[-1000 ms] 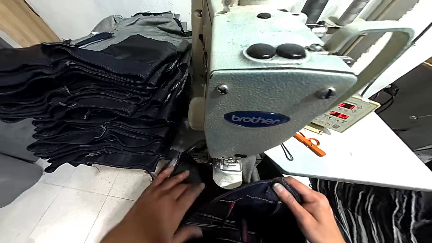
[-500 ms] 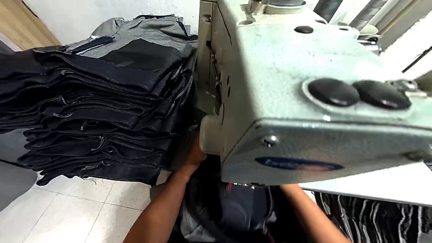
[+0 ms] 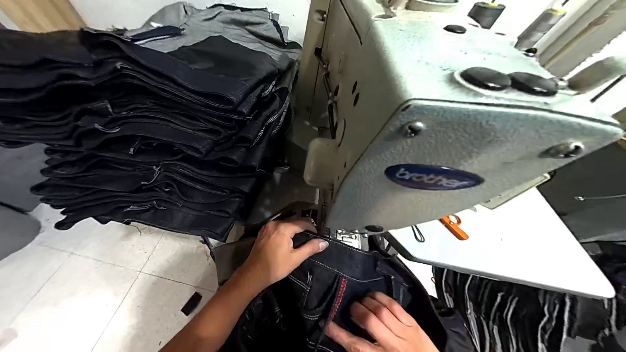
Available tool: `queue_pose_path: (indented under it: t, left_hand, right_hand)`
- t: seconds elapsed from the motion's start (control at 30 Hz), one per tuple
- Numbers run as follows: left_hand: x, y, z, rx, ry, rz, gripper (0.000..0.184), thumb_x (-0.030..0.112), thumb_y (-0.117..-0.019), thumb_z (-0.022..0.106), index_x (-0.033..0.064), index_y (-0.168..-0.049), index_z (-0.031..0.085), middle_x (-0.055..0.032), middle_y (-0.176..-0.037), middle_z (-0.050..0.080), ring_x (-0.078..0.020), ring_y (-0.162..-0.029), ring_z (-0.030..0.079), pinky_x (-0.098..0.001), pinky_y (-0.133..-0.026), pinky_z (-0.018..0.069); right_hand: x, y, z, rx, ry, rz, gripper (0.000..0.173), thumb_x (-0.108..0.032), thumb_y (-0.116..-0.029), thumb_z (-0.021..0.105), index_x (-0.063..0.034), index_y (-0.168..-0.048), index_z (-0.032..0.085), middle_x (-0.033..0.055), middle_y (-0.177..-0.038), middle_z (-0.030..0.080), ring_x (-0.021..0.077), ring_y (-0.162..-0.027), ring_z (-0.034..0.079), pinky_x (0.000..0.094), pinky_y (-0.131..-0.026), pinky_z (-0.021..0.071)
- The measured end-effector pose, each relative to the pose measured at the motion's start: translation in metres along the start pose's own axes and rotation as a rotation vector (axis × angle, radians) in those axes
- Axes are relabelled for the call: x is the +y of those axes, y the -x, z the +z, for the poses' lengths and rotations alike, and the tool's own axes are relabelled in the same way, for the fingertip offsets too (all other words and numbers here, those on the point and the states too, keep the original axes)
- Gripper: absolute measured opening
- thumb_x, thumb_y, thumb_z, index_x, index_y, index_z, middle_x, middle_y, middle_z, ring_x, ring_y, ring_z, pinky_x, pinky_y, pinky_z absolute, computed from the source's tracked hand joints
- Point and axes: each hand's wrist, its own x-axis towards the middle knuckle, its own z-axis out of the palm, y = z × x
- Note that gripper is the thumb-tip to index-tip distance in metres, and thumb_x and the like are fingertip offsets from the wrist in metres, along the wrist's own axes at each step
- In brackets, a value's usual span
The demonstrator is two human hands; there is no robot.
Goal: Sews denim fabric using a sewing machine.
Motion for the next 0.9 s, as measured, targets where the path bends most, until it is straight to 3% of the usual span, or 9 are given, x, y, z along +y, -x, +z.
queue_pose_path:
  t: [0.17,0.27,0.33,0.5,0.6,0.73,0.8,0.83,0.9]
  left_hand:
    - [0.003,0.002,-0.006,-0.078,0.076,-0.085,0.032,0.043,-0.0915,0.073,0.0124,-0.100,0.078,-0.0030,-0.090,0.075,-0.0143,-0.088,0.071,-0.0446,-0.082,0.0563]
    - [0.006,0.001,-0.007,-0.076,0.051,-0.097,0.033,0.044,-0.0915,0.073,0.0129,-0.100,0.078,-0.0037,-0.086,0.074,-0.0154,-0.085,0.071,-0.0451,-0.079,0.0561]
    - [0.006,0.000,-0.008,-0.083,0.044,-0.107,0.034,0.044,-0.0924,0.072,0.0124,-0.103,0.078,-0.0048,-0.089,0.075,-0.0167,-0.089,0.071,-0.0462,-0.082,0.0560]
    - [0.003,0.000,-0.007,-0.085,0.058,-0.105,0.034,0.043,-0.0926,0.071,0.0120,-0.104,0.078,-0.0037,-0.096,0.076,-0.0150,-0.094,0.072,-0.0453,-0.086,0.0564]
    - [0.002,0.000,-0.008,-0.085,0.061,-0.094,0.034,0.045,-0.0918,0.072,0.0125,-0.102,0.078,-0.0027,-0.096,0.076,-0.0137,-0.094,0.071,-0.0443,-0.085,0.0569]
    - [0.003,0.001,-0.006,0.056,-0.105,0.038,0.034,0.048,-0.0894,0.072,0.0158,-0.098,0.078,0.0010,-0.095,0.075,-0.0109,-0.095,0.071,-0.0384,-0.084,0.0583]
    - [0.012,0.004,-0.006,0.208,-0.359,0.192,0.034,0.046,-0.0872,0.074,0.0152,-0.102,0.077,-0.0058,-0.103,0.072,-0.0248,-0.103,0.069,-0.0459,-0.087,0.0574]
    - [0.021,0.005,-0.007,0.248,-0.455,0.234,0.032,0.042,-0.0862,0.075,0.0142,-0.102,0.076,-0.0098,-0.104,0.070,-0.0307,-0.101,0.067,-0.0483,-0.083,0.0569]
    - [0.048,0.013,-0.008,0.201,-0.435,0.200,0.022,0.032,-0.0884,0.074,0.0127,-0.098,0.076,-0.0069,-0.089,0.069,-0.0228,-0.077,0.069,-0.0387,-0.064,0.0592]
  right_hand:
    - [0.017,-0.019,-0.008,0.255,0.135,0.181,0.031,-0.012,-0.1044,0.049,-0.0147,-0.132,0.062,0.0088,-0.089,0.059,0.0256,-0.084,0.059,0.0391,-0.087,0.0477]
    - [0.038,-0.032,-0.013,0.379,0.225,0.247,0.026,-0.010,-0.1022,0.053,-0.0171,-0.122,0.069,0.0112,-0.102,0.059,0.0267,-0.097,0.055,0.0340,-0.087,0.0428]
    - [0.043,-0.041,-0.015,0.400,0.224,0.240,0.025,-0.005,-0.0999,0.055,-0.0135,-0.113,0.074,0.0113,-0.095,0.068,0.0231,-0.091,0.064,0.0280,-0.080,0.0510]
    - [0.027,-0.056,-0.012,0.352,-0.283,0.447,0.020,-0.017,-0.1011,0.056,-0.0077,-0.102,0.073,0.0041,-0.087,0.073,0.0034,-0.079,0.067,0.0132,-0.072,0.0526]
    - [0.035,-0.054,-0.007,0.258,-0.624,0.641,0.016,-0.023,-0.0964,0.063,-0.0095,-0.103,0.069,-0.0062,-0.086,0.073,-0.0033,-0.070,0.067,0.0149,-0.061,0.0567]
    - [0.044,-0.055,-0.006,0.245,-0.375,0.606,0.015,-0.031,-0.0917,0.067,-0.0201,-0.092,0.077,-0.0077,-0.088,0.071,-0.0017,-0.083,0.064,0.0157,-0.074,0.0519]
    - [0.046,-0.056,-0.003,0.267,-0.233,0.562,0.013,-0.031,-0.0889,0.068,-0.0230,-0.088,0.078,-0.0024,-0.088,0.065,0.0036,-0.089,0.061,0.0169,-0.079,0.0483]
    - [0.048,-0.057,-0.003,0.261,-0.219,0.547,0.013,-0.030,-0.0898,0.067,-0.0218,-0.088,0.077,-0.0012,-0.089,0.067,0.0027,-0.090,0.062,0.0143,-0.081,0.0490]
    - [0.048,-0.059,-0.004,0.252,-0.207,0.512,0.014,-0.024,-0.0918,0.063,-0.0168,-0.090,0.076,0.0004,-0.087,0.071,0.0029,-0.088,0.066,0.0125,-0.080,0.0506]
